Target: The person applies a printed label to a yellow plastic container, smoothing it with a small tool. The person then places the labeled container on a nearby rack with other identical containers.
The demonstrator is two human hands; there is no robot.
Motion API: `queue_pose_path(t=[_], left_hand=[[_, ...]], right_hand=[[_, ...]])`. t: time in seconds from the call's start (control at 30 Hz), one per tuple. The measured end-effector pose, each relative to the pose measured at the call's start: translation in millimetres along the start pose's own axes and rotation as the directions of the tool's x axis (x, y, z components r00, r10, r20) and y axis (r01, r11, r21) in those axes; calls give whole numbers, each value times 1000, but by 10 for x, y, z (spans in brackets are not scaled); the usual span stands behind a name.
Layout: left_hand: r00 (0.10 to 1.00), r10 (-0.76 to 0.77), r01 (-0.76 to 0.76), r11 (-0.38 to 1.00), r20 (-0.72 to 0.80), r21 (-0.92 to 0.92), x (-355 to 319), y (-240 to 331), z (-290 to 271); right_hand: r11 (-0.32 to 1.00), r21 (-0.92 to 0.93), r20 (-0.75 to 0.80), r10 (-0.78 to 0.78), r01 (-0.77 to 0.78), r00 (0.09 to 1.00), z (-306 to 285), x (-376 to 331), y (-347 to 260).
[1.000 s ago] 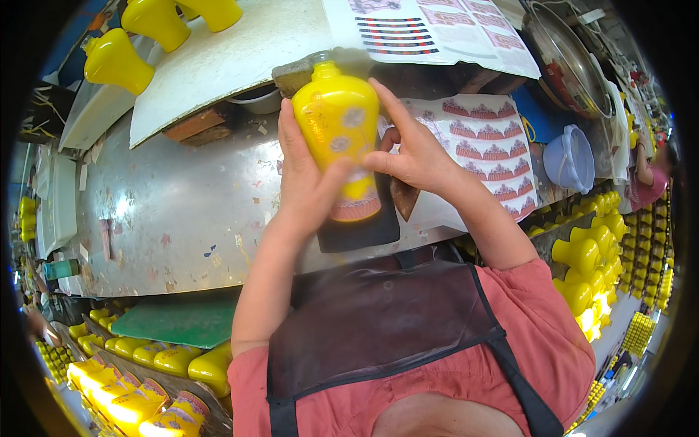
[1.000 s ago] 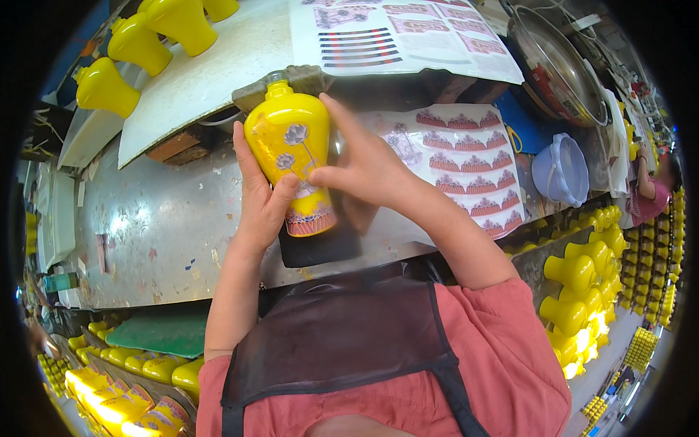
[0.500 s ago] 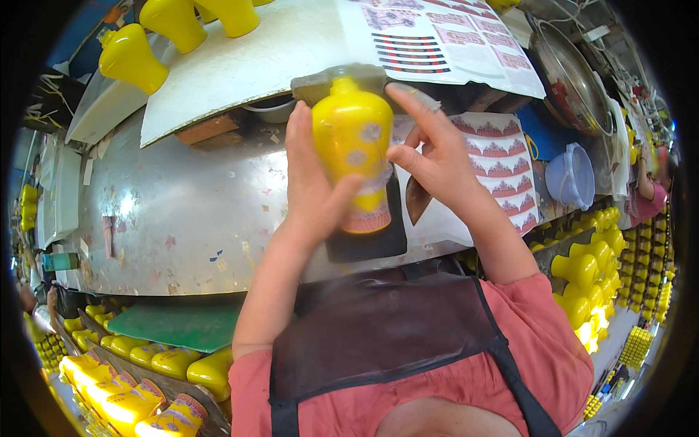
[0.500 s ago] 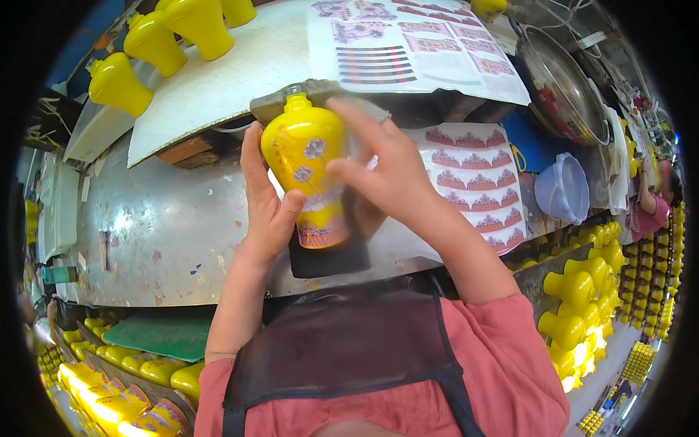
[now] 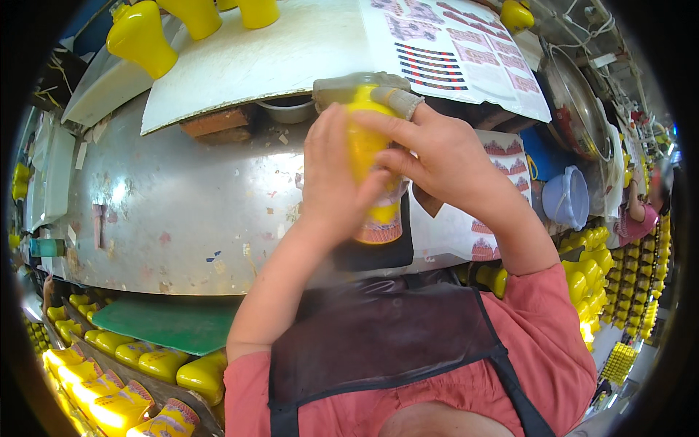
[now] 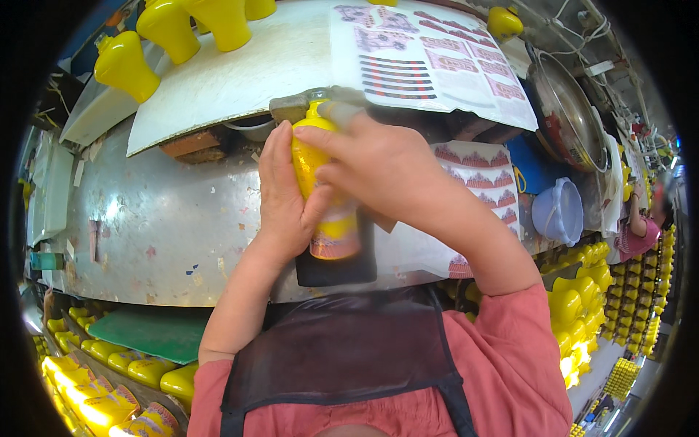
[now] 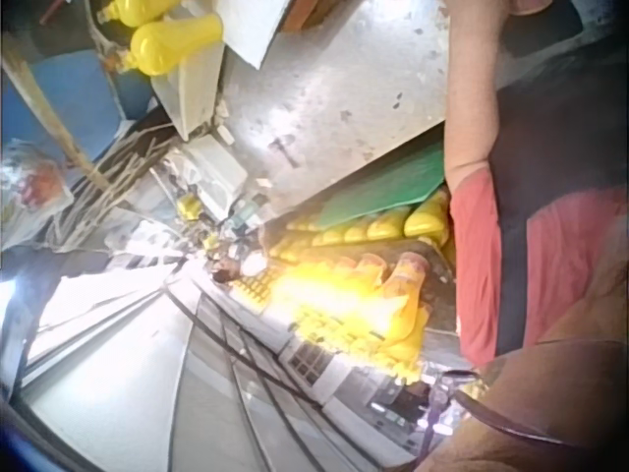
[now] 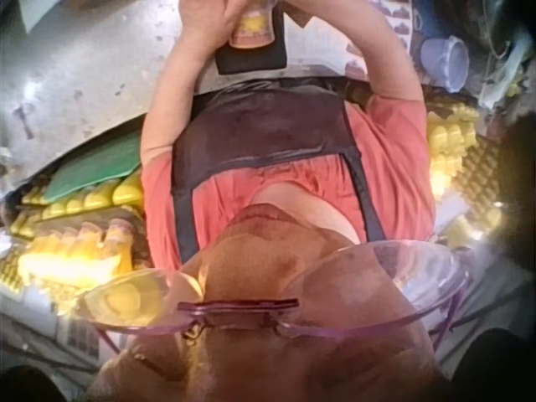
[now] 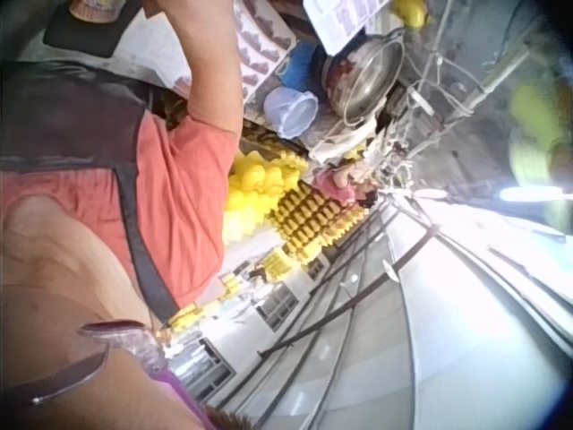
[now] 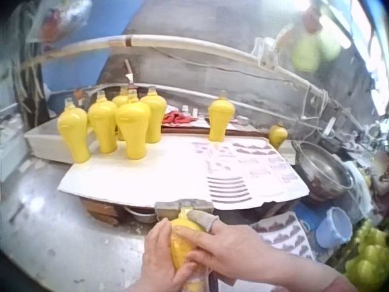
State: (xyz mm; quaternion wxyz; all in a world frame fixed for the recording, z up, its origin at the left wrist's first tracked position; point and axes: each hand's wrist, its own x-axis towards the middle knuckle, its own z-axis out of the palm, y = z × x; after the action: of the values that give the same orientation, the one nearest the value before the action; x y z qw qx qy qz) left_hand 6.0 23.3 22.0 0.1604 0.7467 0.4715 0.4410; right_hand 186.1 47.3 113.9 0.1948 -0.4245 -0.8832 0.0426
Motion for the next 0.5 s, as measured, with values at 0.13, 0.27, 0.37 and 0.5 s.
queue_pose_path(t=[0.13, 0.27, 0.37, 0.5], left_hand=[[1000, -8, 8, 1000, -12, 4, 6, 12, 10], [1000, -4, 3, 998, -23, -59, -5, 9, 12], [998, 32, -37, 995, -50, -93, -8, -19, 30], [992, 85, -98, 983, -95, -152, -3, -62, 57]], right_hand=[[996, 58, -49, -69, 72, 996, -20, 26, 19], [996, -17, -1, -85, 85, 996, -3, 21, 39], [997, -43, 27, -56, 57, 998, 9, 20, 36], [998, -40, 30, -47, 48, 998, -12, 48, 29]])
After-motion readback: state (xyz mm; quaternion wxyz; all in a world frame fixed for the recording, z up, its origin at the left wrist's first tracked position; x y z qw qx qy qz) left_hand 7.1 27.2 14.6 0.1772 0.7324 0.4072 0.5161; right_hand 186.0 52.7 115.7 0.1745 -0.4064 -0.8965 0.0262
